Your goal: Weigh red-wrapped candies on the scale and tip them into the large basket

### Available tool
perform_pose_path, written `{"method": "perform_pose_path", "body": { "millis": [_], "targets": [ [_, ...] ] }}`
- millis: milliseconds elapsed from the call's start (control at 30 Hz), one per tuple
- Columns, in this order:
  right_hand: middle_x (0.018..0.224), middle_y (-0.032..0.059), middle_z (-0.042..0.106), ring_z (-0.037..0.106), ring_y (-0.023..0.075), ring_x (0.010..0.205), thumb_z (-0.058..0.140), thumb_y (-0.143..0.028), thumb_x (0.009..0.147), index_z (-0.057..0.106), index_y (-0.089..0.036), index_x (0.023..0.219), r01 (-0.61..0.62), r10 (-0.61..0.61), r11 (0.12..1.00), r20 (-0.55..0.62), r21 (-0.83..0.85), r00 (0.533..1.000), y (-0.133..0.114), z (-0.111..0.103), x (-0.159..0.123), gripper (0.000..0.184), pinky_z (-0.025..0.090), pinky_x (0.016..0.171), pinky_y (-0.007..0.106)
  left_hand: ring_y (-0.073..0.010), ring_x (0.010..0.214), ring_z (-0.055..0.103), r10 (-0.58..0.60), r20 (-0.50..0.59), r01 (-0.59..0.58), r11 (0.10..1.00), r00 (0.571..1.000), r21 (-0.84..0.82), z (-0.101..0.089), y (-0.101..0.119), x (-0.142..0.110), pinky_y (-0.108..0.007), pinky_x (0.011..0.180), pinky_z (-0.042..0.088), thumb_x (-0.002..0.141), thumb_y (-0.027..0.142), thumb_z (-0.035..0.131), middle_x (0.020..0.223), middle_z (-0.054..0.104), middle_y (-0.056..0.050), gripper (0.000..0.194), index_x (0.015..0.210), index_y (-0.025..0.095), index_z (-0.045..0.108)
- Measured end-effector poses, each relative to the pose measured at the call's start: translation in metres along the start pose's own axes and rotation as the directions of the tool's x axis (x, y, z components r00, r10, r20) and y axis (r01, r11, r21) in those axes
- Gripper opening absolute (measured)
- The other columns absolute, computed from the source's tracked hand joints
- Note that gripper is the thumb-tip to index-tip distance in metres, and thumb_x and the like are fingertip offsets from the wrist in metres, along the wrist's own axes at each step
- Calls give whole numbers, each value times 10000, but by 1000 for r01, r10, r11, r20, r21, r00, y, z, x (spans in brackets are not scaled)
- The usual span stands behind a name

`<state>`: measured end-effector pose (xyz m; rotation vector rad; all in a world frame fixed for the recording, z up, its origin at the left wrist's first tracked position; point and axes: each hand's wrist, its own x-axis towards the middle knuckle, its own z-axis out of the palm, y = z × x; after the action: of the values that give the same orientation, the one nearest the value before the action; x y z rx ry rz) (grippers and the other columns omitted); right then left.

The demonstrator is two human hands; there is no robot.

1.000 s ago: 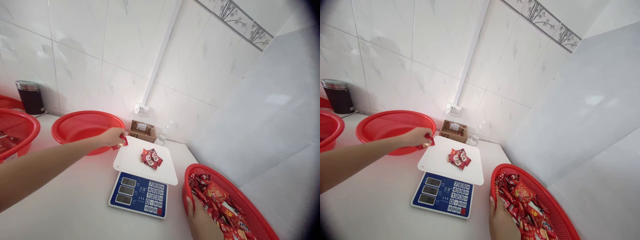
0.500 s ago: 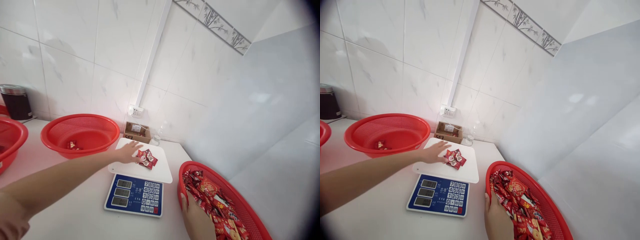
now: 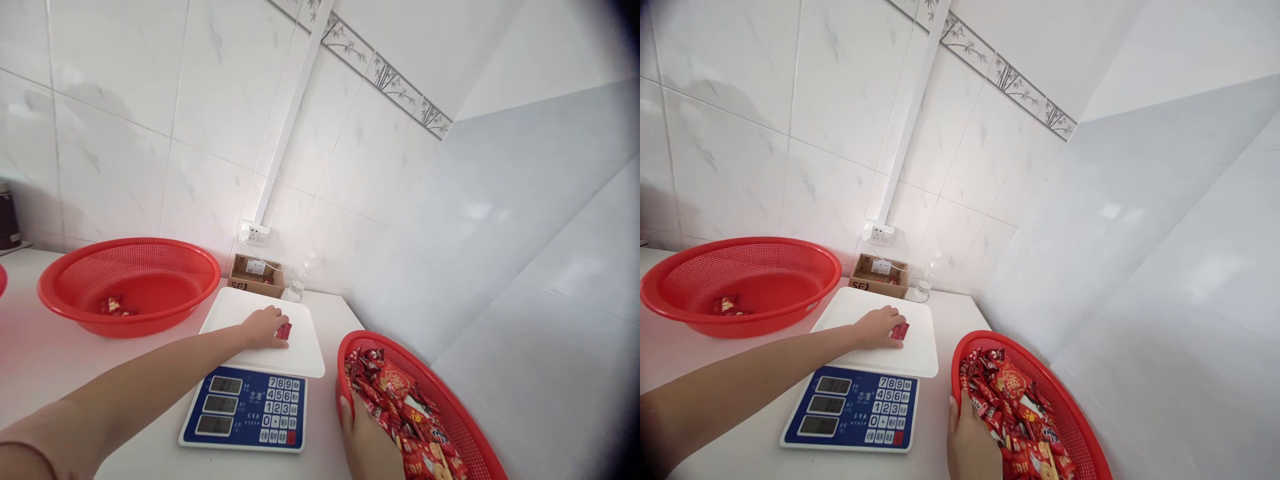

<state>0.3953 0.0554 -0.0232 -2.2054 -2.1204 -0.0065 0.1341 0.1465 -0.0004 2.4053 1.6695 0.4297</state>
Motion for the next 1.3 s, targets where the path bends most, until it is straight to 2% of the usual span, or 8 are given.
{"method": "perform_pose_path", "body": {
  "millis": [233,567,700,867,1000,1067,1133,1300],
  "targets": [
    [1169,139,652,657,277,966,139,-372,958,464,-146,1343,-6,5,1000,38,27,999,-2,-6,-3,552,516,784,404,-194,970,591,-200,-157,158,956,967,-247,-15,-15,-4,-410,840,517,864,376,556,1130,589,-79,340,1132,166,552],
    [1174,125,651,659,284,959,140,-411,951,437,-165,1364,6,-7,999,26,50,1000,4,0,-1,564,515,770,408,-154,833,613,-433,-185,298,817,882,-493,-57,-41,-24,-343,724,543,872,408,540,1014,619,-62,343,1097,150,560],
    [1195,131,639,653,283,978,140,-403,952,434,-165,1366,6,-7,999,28,33,1000,2,-2,-1,561,514,775,397,-168,869,611,-508,-272,362,819,817,-444,-82,-73,-39,-369,768,534,861,397,560,1020,619,-60,337,1085,144,566],
    [1177,125,650,664,287,937,125,-408,951,444,-168,1350,0,-2,999,51,41,999,2,-2,-1,565,513,765,412,-208,931,602,-613,-405,508,790,678,-344,-114,-127,-79,-394,799,526,860,416,552,1072,603,-58,373,1109,139,560],
    [1121,128,674,669,283,919,134,-413,951,454,-165,1339,8,-9,999,31,39,999,4,2,-1,561,512,753,402,-202,959,594,-649,-430,619,751,627,-231,-116,-161,-107,-404,829,516,866,410,544,1105,598,-70,353,1117,163,561],
    [1100,130,681,670,275,918,134,-415,951,461,-159,1331,16,-17,999,20,44,1000,5,2,-1,563,512,748,389,-224,1038,568,-635,-443,642,750,633,-158,-108,-166,-109,-437,891,490,862,396,552,1175,573,-79,346,1131,178,561],
    [1108,129,678,670,273,917,124,-414,951,457,-161,1335,16,-17,999,22,45,1000,5,0,-2,568,513,744,389,-249,1149,507,-582,-456,619,781,674,-82,-97,-161,-102,-483,972,434,858,385,560,1280,515,-91,358,1164,200,549],
    [1131,128,669,671,281,913,115,-405,951,443,-168,1351,2,-3,1000,40,26,999,2,-3,-2,569,511,751,413,-292,1271,400,-277,-351,317,946,894,62,-65,-110,-63,-567,1053,323,849,406,565,1390,424,-106,448,1238,193,502]
  ]
}}
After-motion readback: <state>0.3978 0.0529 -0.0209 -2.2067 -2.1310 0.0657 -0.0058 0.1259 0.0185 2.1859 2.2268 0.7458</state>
